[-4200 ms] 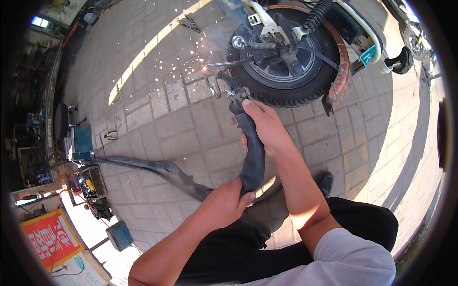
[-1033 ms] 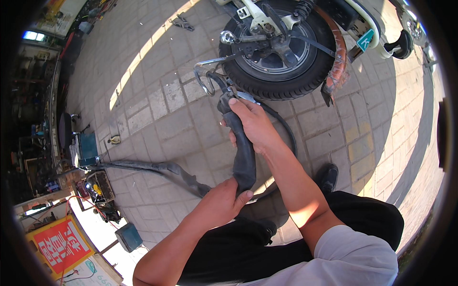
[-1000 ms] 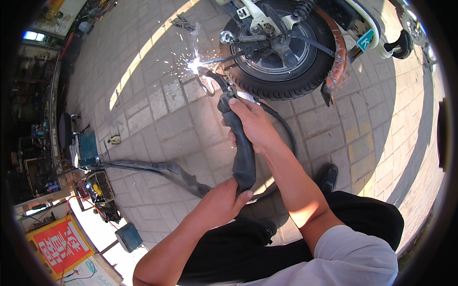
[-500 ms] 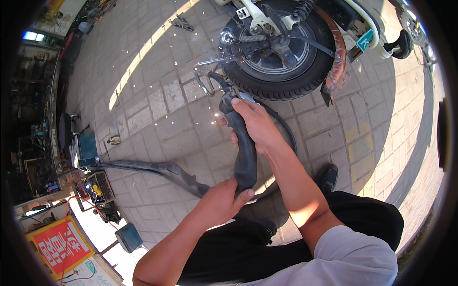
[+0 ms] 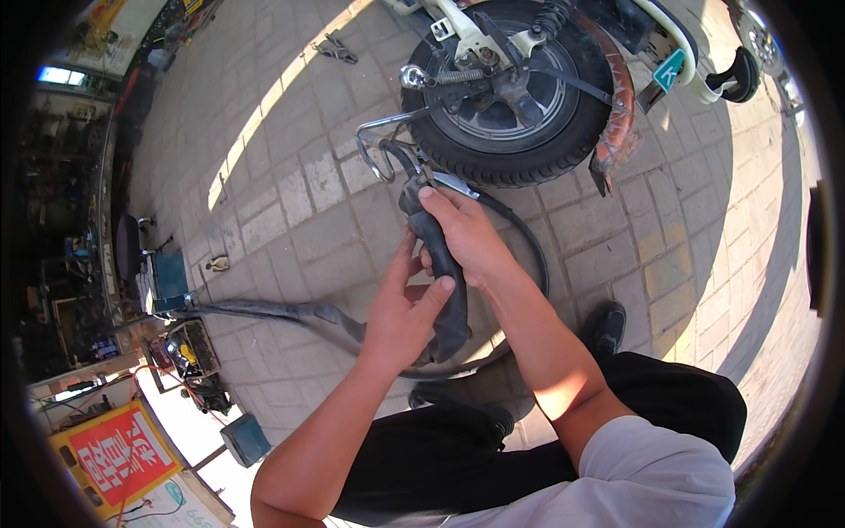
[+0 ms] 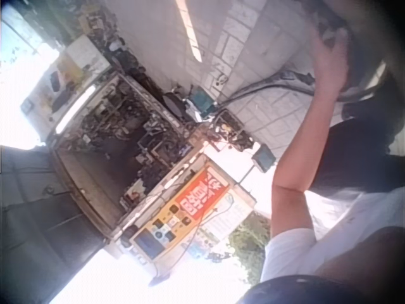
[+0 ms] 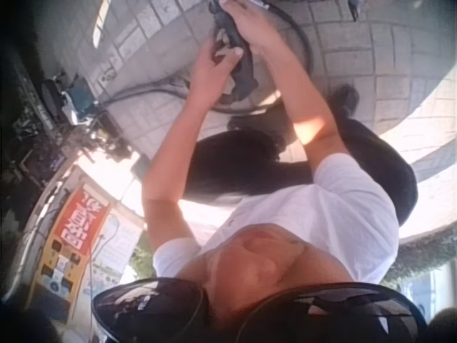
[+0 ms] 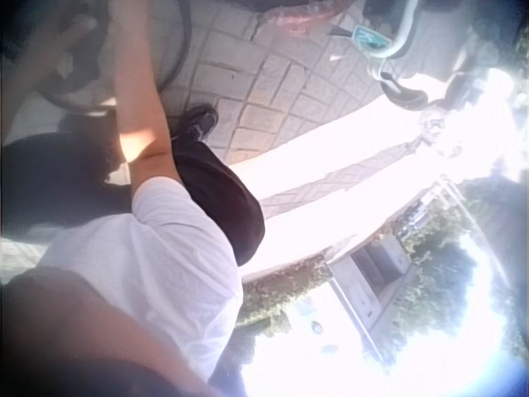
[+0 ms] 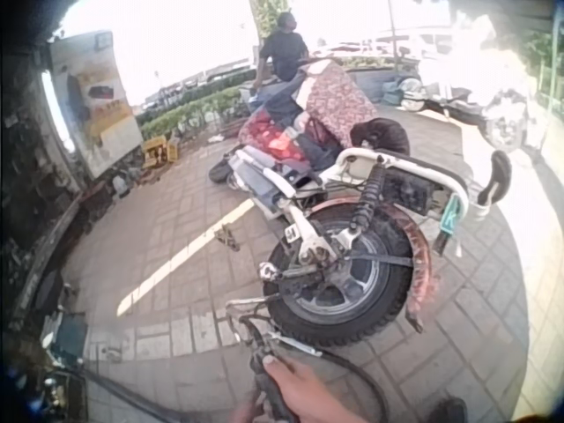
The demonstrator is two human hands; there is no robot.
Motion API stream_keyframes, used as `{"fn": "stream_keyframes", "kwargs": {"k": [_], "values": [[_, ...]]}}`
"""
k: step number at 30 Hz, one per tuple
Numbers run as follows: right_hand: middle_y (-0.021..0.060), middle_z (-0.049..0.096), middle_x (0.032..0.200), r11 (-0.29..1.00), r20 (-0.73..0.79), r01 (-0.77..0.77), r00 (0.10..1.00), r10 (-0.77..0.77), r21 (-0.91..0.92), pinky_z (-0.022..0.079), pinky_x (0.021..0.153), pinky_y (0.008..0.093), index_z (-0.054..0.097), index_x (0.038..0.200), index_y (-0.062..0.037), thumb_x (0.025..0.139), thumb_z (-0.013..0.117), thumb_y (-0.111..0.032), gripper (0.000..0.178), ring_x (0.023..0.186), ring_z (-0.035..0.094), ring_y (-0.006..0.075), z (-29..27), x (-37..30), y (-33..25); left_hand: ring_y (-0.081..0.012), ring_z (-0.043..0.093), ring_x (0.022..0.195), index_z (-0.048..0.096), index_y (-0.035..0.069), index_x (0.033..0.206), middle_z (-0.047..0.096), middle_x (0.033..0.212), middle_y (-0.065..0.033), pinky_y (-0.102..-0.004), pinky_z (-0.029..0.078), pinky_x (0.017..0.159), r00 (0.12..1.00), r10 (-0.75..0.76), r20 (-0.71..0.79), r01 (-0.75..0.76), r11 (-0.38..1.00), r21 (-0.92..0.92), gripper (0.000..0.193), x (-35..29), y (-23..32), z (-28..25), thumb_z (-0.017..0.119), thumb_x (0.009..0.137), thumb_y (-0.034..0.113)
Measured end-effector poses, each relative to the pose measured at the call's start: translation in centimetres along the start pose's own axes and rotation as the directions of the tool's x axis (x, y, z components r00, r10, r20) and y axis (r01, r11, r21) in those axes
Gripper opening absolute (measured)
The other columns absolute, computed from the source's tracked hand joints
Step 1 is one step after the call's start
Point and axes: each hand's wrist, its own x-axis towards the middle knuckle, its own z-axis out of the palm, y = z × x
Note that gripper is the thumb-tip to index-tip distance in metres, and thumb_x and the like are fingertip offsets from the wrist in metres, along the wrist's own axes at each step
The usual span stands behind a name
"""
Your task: The person welds the rear wheel area of a scooter using a handheld welding torch and grounding clamp. They adjust the clamp and torch, then weld the wheel hub and frame, producing sparks. After welding, they move the scooter and retrieve a small metal part from a container.
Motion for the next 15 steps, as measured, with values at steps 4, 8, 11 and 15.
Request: {"fn": "stream_keyframes", "kwargs": {"k": [4, 8, 11, 15], "values": [[0.0078, 0.059, 0.078, 1.0, 0.004, 0.001, 1.0, -0.001, 0.007, 0.045, 0.039, 0.0295, 0.053, 0.106, -0.0001, 0.098, 0.054, -0.039, 0.04, 0.046, 0.054, 0.0142, -0.1, 0.27, -0.17, -0.0121, 0.063, 0.094, 0.016, 0.01, 0.156, 0.056, 0.125, -0.0079, -0.0282, 0.054, 0.08, 1.0, 0.003, -0.017, -0.002, 0.998, 0.058, 0.082, 0.37, 0.07, 0.09, 0.067, 0.092, 0.013], [0.0076, 0.058, 0.077, 1.0, 0.006, 0.002, 1.0, -0.002, 0.011, 0.044, 0.039, 0.0294, 0.053, 0.105, -0.0001, 0.098, 0.054, -0.039, 0.04, 0.045, 0.054, 0.0142, -0.07, 0.36, -0.2, -0.0106, 0.064, 0.09, 0.018, 0.012, 0.156, 0.061, 0.117, -0.0058, -0.0272, 0.053, 0.08, 1.0, 0.011, -0.026, -0.01, 0.998, 0.064, 0.082, 0.43, 0.08, 0.15, 0.068, 0.091, 0.013], [0.0076, 0.058, 0.076, 1.0, 0.002, 0.003, 1.0, -0.003, 0.01, 0.043, 0.038, 0.029, 0.053, 0.105, -0.0001, 0.098, 0.054, -0.039, 0.039, 0.045, 0.053, 0.014, -0.07, 0.43, -0.16, -0.0096, 0.06, 0.092, 0.024, 0.01, 0.155, 0.054, 0.129, -0.0089, -0.0267, 0.05, 0.084, 0.999, -0.034, -0.038, 0.036, 0.998, 0.061, 0.079, 0.36, 0.48, 0.2, 0.07, 0.091, 0.015], [0.0075, 0.058, 0.075, 1.0, -0.002, -0.001, 1.0, 0.001, 0.013, 0.043, 0.038, 0.0286, 0.053, 0.104, -0.0001, 0.098, 0.054, -0.038, 0.039, 0.045, 0.053, 0.0138, -0.02, 0.5, -0.15, -0.0099, 0.06, 0.092, 0.025, 0.009, 0.155, 0.054, 0.129, -0.0088, -0.0269, 0.051, 0.084, 0.999, -0.024, -0.035, 0.025, 0.999, 0.038, 0.078, 0.37, 0.43, 0.17, 0.07, 0.091, 0.015]]}}
